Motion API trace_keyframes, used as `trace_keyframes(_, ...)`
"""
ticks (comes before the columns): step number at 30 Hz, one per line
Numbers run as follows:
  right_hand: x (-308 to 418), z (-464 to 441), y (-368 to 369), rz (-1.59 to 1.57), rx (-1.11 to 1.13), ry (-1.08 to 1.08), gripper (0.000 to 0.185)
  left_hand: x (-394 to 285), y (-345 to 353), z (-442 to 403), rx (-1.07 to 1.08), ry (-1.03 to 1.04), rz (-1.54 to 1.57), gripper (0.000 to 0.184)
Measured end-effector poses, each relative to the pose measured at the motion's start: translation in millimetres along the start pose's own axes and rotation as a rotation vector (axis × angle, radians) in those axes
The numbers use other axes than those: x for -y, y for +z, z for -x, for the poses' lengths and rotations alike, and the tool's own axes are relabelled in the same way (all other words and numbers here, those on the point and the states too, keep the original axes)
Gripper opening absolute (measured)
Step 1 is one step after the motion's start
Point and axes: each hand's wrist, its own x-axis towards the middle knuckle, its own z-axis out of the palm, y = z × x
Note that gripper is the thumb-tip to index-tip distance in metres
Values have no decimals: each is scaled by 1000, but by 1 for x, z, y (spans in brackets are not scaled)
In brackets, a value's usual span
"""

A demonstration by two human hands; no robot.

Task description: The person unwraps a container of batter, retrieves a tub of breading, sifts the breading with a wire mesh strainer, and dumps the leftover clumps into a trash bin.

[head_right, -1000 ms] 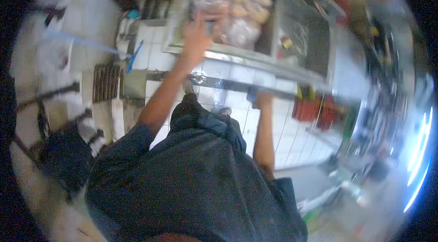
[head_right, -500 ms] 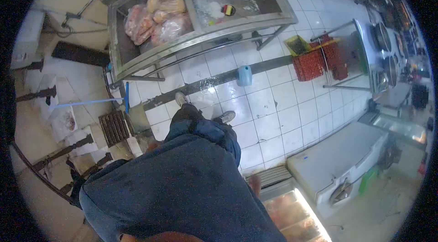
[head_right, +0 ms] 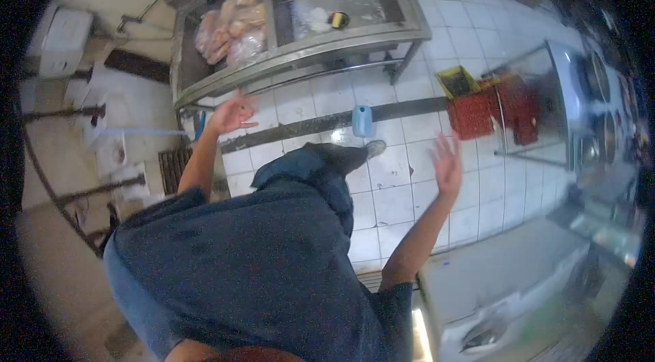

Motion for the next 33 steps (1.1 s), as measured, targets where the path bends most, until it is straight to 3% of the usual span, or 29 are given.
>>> trace_keyframes(1,0,-4,-41,-33,-236,-65,63,13,-7,-33,4,-54,-485,69)
trace_keyframes(2,-17,-6,-119,165,-364,-39,60,19,2,-62,53,-74,-946,71)
trace_keyframes(3,-57,-1,-225,1015,-632,-70,61,19,25,-87,117,-70,-1236,73)
trace_keyframes(4,-61,41,-239,1806,-728,126,59,-6,68,-102,86,-102,-1257,75)
trace_keyframes(5,-61,72,-253,1823,-610,879,59,-33,110,-120,56,-133,-1277,78)
trace_keyframes(6,-101,126,-294,1251,-703,839,55,-56,152,-141,-53,109,-636,79)
trace_keyframes(7,-134,176,-322,358,-963,625,52,-92,192,-163,10,136,-302,77)
trace_keyframes(8,-165,225,-347,-153,-1149,552,49,-129,226,-185,134,-11,-238,69)
trace_keyframes(9,-148,243,-345,-163,-1208,562,48,-122,266,-241,93,387,-822,57)
trace_keyframes(10,-122,240,-337,-66,-1204,579,47,-163,322,-234,-284,583,-1119,44)
trace_keyframes(11,-99,234,-334,0,-1195,576,45,-194,356,-256,-110,722,-1315,41)
trace_keyframes(12,-80,220,-332,57,-1167,572,44,-238,405,-272,126,555,-1216,44)
trace_keyframes(13,-68,205,-333,108,-1132,574,43,-289,442,-265,280,537,-1001,46)
trace_keyframes(15,-55,174,-328,161,-1079,569,42,-368,502,-237,462,669,-613,49)
trace_keyframes(18,-63,122,-321,238,-991,606,40,-429,574,-241,792,903,-600,48)
trace_keyframes(21,-69,64,-316,421,-828,719,40,-463,613,-274,1135,499,-408,44)
trace_keyframes(23,-56,7,-324,573,-748,761,41,-469,615,-305,762,1138,-807,43)
trace_keyframes(24,-38,-31,-337,639,-766,726,41,-474,613,-322,524,1452,-977,43)
trace_keyframes(26,39,-119,-364,730,-834,583,43,-529,600,-328,597,954,-603,42)
trace_keyframes(27,91,-164,-386,666,-747,332,44,-555,591,-332,619,701,-416,41)
trace_keyframes(28,137,-203,-411,726,-425,-149,44,-574,580,-344,532,756,-419,42)
trace_keyframes(29,238,-247,-358,420,-576,90,39,-596,565,-359,444,817,-424,43)
trace_keyframes(31,396,-296,-264,306,-479,2,31,-641,532,-369,181,984,-472,42)
trace_keyframes(33,513,-318,-184,366,-196,-215,26,-678,490,-374,195,921,-403,45)
